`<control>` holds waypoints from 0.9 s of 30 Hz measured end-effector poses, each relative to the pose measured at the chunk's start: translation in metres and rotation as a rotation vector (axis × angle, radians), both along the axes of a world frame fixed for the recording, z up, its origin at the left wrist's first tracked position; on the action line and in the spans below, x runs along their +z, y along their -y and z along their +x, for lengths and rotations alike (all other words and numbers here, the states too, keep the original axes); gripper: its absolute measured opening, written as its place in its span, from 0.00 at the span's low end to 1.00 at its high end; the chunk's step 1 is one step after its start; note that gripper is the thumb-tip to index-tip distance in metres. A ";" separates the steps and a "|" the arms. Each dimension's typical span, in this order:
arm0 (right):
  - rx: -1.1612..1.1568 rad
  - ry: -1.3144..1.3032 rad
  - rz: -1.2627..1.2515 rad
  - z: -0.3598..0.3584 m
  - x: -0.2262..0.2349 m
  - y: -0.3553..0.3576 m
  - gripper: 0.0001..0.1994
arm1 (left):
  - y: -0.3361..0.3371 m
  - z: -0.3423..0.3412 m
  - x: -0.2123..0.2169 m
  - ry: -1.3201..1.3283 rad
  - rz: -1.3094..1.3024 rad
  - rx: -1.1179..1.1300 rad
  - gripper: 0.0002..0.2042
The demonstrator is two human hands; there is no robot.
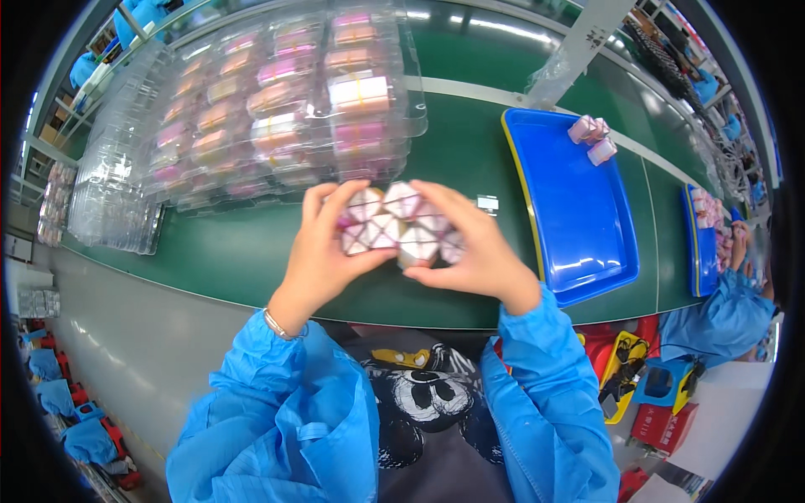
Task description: The recorder uses a stamp-like tool to mark or seal small pink and white objects on an assembly line.
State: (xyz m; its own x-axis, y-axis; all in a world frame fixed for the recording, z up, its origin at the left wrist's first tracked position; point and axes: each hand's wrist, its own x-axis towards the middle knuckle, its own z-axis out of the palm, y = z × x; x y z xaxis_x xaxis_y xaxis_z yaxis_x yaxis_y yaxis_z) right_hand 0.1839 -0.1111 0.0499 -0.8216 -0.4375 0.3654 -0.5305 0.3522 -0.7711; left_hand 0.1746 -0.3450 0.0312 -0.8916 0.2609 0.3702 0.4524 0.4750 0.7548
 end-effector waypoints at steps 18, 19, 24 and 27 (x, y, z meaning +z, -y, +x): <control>-0.351 -0.311 0.440 -0.013 0.043 -0.037 0.36 | 0.059 0.011 -0.028 -0.327 -0.179 0.262 0.37; -0.515 -0.398 0.461 -0.020 0.047 -0.065 0.31 | 0.060 0.014 -0.026 -0.318 -0.199 0.259 0.34; -1.308 -0.055 0.693 -0.099 0.026 -0.242 0.46 | 0.059 0.028 -0.032 -0.151 -0.158 0.397 0.25; -1.184 -0.001 0.658 -0.130 -0.008 -0.258 0.46 | 0.075 0.035 -0.050 -0.066 -0.365 0.478 0.21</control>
State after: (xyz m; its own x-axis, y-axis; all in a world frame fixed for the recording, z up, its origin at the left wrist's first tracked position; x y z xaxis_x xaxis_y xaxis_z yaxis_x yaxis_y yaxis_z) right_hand 0.0535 0.1471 0.0420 -0.8237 0.4342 0.3647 0.3457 0.8944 -0.2839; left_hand 0.2097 -0.4199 -0.0184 -0.9195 -0.0427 0.3907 0.1650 0.8603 0.4823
